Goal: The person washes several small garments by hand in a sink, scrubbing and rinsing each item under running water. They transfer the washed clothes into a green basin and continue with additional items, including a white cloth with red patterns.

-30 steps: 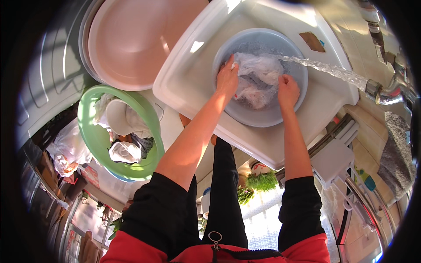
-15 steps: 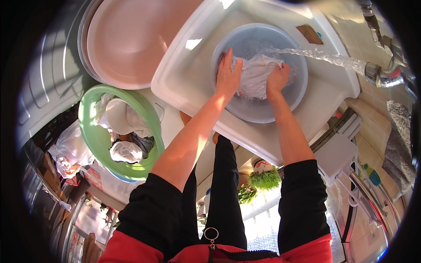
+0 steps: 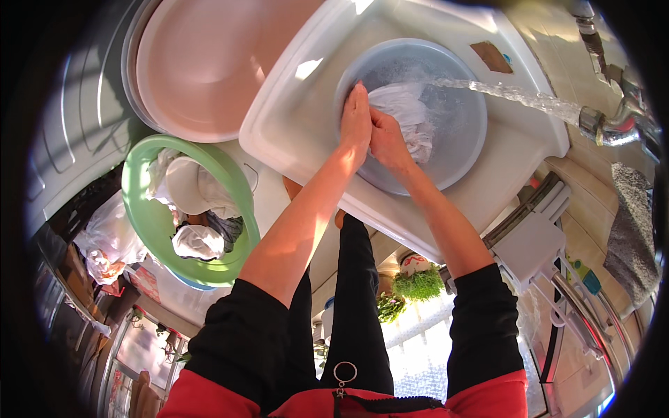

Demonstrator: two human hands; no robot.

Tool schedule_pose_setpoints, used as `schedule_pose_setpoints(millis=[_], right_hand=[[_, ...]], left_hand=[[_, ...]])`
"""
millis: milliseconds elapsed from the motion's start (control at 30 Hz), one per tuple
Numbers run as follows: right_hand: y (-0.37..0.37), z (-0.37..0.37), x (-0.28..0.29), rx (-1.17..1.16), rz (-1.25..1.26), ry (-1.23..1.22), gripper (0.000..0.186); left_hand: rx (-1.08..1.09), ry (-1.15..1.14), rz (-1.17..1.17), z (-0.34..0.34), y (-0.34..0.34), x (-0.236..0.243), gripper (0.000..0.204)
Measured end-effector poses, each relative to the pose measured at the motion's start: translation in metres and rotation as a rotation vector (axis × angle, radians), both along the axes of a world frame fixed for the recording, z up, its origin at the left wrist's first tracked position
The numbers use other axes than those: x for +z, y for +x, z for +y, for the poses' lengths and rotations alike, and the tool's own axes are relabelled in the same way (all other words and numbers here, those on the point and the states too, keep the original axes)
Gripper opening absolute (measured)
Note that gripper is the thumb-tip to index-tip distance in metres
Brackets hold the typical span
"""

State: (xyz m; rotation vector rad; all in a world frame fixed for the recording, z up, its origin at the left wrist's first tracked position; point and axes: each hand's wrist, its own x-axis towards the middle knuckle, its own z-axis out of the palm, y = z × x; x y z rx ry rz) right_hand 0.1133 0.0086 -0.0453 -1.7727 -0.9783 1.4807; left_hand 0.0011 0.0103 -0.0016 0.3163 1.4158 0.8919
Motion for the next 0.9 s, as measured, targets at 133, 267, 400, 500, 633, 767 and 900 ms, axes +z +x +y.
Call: schedule_pose_setpoints(millis=[133,267,400,500,633,767,900], right_hand=[[0.041,-0.011,-0.016,0.136,0.333,-0.010,0.026],[0.100,0.002,-0.039,0.097,-0.787,0.292,0.020],[0.056,-0.022,-0.038,0.170,-0.656,0.062,0.019],[0.033,-0.028,-0.008,0.532,-0.031,0.054,0.021],[0.056,0.019,0.010,0.115,-0.384,0.000,0.025],[0.037,0.011,-0.006,-0.045,-0.649,0.058,0.026],[0.031,-0.017,-0.016,0.346,-0.057,-0.029,0.022]], left_hand=[[0.073,-0.046,-0.026,-0.001,-0.001,0.004,0.067],[0.024,-0.003,0.021,-0.001,0.001,-0.003,0.063],[-0.010,-0.004,0.046,-0.003,0.001,-0.009,0.060],[0.015,-0.020,0.062,-0.005,0.001,-0.009,0.059],[0.008,0.028,0.091,-0.006,0.003,-0.011,0.059],[-0.001,0.055,0.141,-0.004,0.005,-0.017,0.058],[0.011,0.072,0.104,-0.004,0.000,-0.019,0.057]])
